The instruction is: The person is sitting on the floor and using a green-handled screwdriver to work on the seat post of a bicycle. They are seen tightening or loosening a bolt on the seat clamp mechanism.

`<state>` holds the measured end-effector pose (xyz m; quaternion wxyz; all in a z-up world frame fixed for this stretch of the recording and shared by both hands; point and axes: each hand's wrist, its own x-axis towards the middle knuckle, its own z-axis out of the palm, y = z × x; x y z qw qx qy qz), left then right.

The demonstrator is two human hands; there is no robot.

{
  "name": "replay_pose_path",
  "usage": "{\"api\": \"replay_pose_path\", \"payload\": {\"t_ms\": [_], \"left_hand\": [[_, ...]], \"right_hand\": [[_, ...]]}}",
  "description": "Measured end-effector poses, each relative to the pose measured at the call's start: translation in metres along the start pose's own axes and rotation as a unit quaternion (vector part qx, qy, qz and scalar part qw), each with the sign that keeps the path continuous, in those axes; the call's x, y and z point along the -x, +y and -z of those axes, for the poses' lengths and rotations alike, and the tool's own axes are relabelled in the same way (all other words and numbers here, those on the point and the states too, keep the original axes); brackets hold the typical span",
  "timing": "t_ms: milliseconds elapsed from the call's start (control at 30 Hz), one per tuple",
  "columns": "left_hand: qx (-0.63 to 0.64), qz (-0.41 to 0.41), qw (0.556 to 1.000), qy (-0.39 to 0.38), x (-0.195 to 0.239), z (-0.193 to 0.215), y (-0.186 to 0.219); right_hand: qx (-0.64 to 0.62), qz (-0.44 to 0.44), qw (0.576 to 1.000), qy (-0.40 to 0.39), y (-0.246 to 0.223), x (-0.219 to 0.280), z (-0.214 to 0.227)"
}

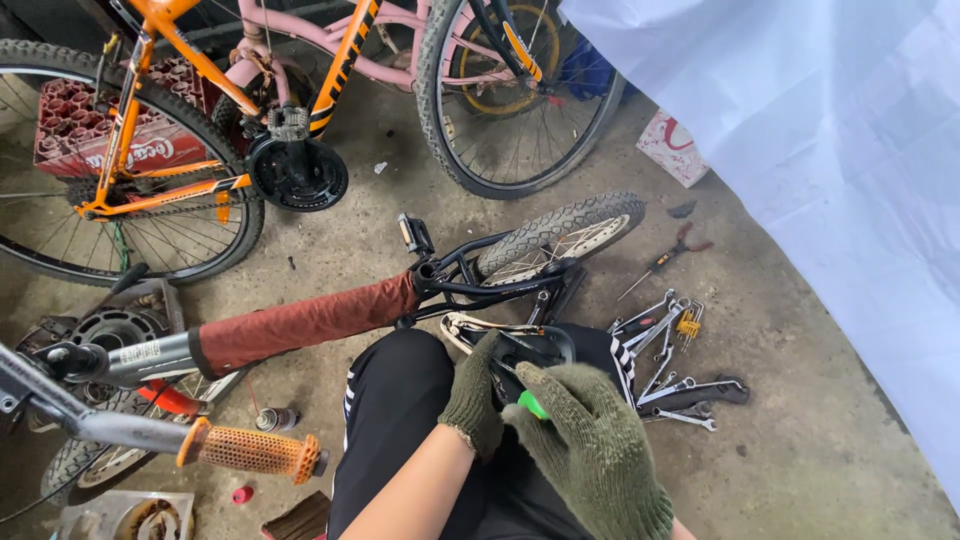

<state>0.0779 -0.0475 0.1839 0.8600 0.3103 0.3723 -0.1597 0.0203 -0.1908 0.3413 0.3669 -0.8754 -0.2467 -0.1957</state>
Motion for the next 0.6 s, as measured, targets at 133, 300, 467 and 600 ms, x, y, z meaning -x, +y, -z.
{"api": "replay_pose_path", "payload": {"t_ms": [133,300,467,600], "left_hand": [[0.013,-0.022,1.0,0.015,-0.017,0.008,-0.006],[0.021,-0.027,0.999,0.027,-0.024,0.014,-0.012],[0.009,0.002,1.0,-0.002,-0.019,0.012,-0.007],[0.03,-0.014,0.999,0.011,-0.019,0.012,-0.009]], "right_hand": [[-0.032,0.048,0.997,-0.054,0.007,-0.002,0.004],[-0.058,0.055,0.995,-0.062,0.006,0.0,0.006],[0.023,0.031,0.999,0.006,0.006,0.002,-0.001],[-0.013,0.001,0.998,-0.053,0.007,-0.003,0.008]]}}
